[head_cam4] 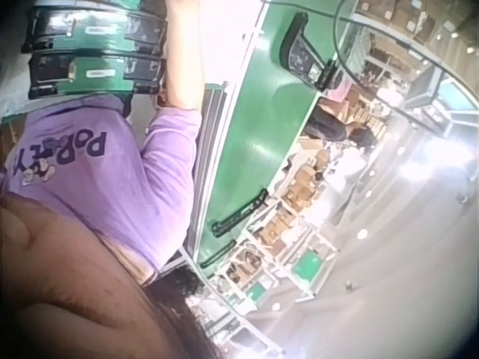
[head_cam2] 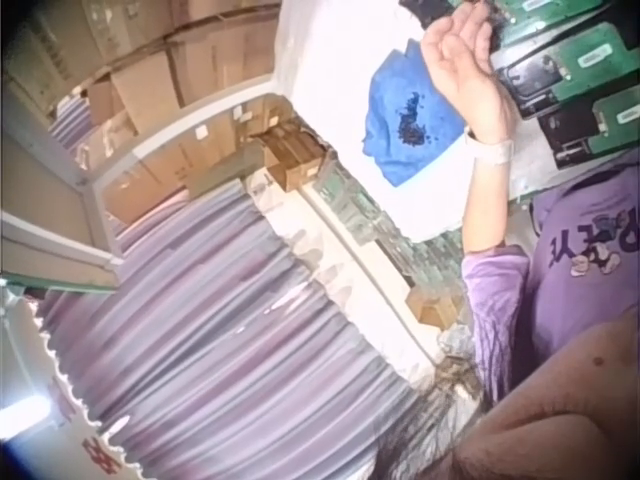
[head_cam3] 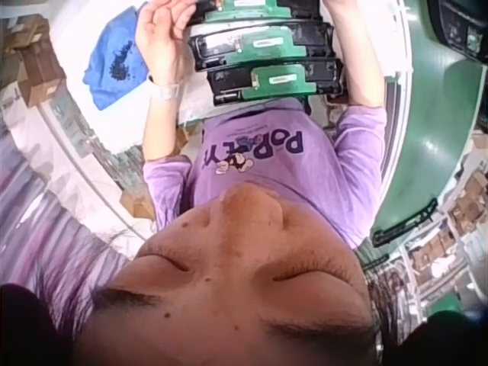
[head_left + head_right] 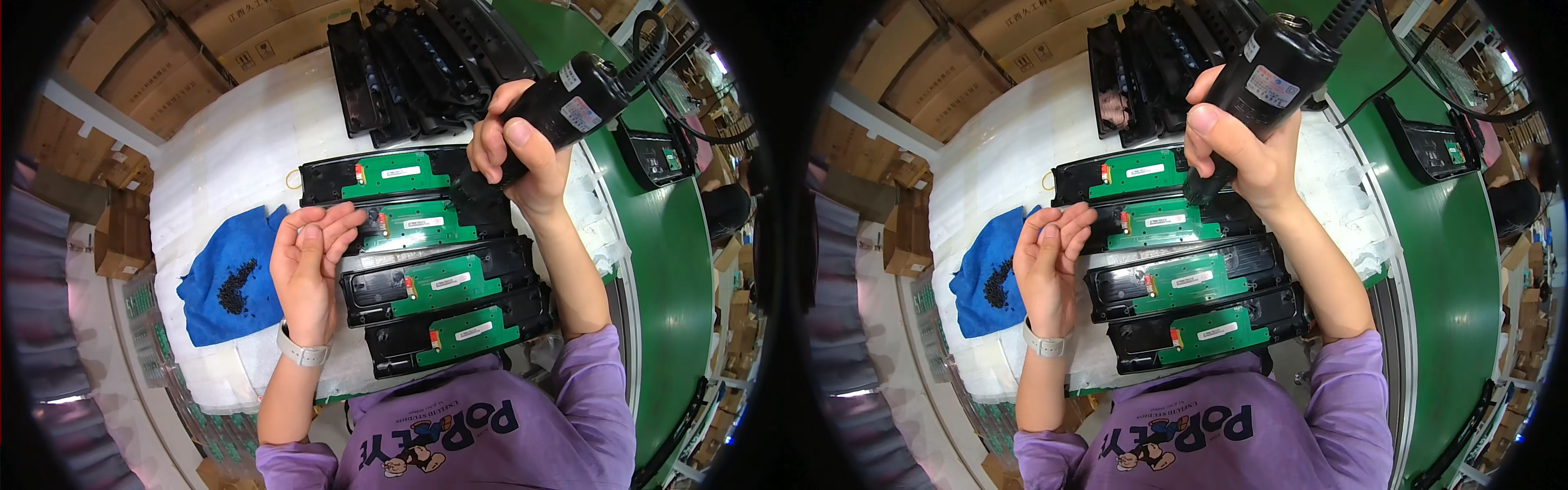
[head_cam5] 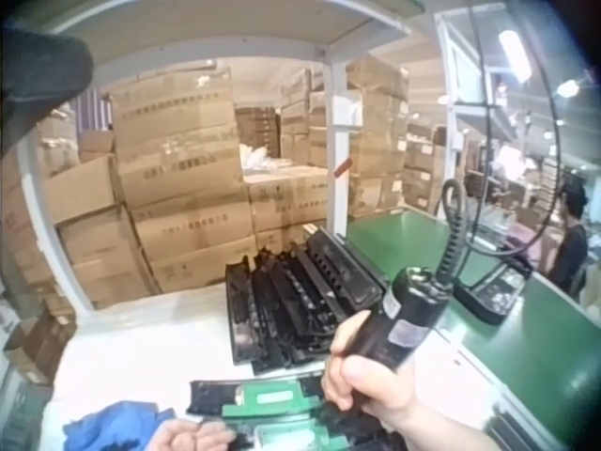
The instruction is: Assembling components and securing parts with screws on printer toner cartridges at a workbench.
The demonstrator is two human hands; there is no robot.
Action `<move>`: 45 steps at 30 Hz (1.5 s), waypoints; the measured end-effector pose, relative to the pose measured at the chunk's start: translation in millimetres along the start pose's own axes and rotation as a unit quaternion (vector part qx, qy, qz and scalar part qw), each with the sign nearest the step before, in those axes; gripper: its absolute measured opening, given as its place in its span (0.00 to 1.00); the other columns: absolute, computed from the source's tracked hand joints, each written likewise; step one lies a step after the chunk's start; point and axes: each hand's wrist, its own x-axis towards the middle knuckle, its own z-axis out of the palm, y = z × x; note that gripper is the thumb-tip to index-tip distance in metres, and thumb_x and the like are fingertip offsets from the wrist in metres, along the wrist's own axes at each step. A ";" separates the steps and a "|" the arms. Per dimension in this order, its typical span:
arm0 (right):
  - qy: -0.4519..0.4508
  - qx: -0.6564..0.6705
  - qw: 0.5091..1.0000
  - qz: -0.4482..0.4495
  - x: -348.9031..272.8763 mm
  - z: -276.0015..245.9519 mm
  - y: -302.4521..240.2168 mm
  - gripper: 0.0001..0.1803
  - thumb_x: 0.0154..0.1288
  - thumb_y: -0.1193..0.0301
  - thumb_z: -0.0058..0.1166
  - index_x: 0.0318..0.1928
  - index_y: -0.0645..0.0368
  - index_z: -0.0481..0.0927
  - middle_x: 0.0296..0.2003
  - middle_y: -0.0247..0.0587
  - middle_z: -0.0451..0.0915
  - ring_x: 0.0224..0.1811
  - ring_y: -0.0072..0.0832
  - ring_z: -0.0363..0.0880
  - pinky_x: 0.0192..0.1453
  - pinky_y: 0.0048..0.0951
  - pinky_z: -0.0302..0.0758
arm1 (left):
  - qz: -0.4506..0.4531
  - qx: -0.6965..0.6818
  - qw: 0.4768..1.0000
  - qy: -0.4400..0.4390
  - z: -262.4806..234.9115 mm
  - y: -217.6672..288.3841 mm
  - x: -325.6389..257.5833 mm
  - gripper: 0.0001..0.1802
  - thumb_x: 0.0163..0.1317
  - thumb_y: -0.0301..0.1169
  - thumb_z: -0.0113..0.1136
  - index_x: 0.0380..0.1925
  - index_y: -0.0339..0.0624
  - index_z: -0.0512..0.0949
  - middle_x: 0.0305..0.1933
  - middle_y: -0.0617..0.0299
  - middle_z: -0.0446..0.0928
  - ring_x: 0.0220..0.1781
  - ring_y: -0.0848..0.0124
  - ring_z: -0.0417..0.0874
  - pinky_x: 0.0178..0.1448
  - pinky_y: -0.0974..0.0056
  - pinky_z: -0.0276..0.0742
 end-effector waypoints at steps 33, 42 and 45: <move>-0.030 0.317 0.947 -0.029 -9.5 9.8 -26.0 0.17 0.64 0.59 0.41 0.43 0.60 0.67 0.18 0.34 0.67 0.12 0.22 0.64 0.21 0.29 0.66 | -0.185 0.006 0.974 -0.128 7.5 -5.5 -8.0 0.06 0.65 0.28 0.47 0.36 0.38 0.72 0.26 0.61 0.75 0.21 0.80 0.67 0.26 0.76 0.63; -0.043 0.310 0.948 -0.050 -17.7 13.9 -23.7 0.19 0.62 0.56 0.43 0.43 0.59 0.66 0.17 0.33 0.67 0.10 0.22 0.62 0.19 0.29 0.65 | -0.266 0.007 0.940 -0.215 8.5 -6.8 -11.0 0.08 0.63 0.24 0.50 0.41 0.35 0.73 0.35 0.53 0.79 0.31 0.72 0.81 0.36 0.71 0.77; -0.043 0.312 0.948 -0.039 -19.8 16.7 -23.7 0.19 0.62 0.56 0.44 0.42 0.59 0.65 0.16 0.34 0.67 0.10 0.22 0.62 0.19 0.29 0.65 | -0.262 0.020 0.940 -0.218 8.1 -9.2 -11.3 0.07 0.62 0.23 0.51 0.41 0.35 0.73 0.35 0.52 0.79 0.32 0.71 0.81 0.37 0.70 0.77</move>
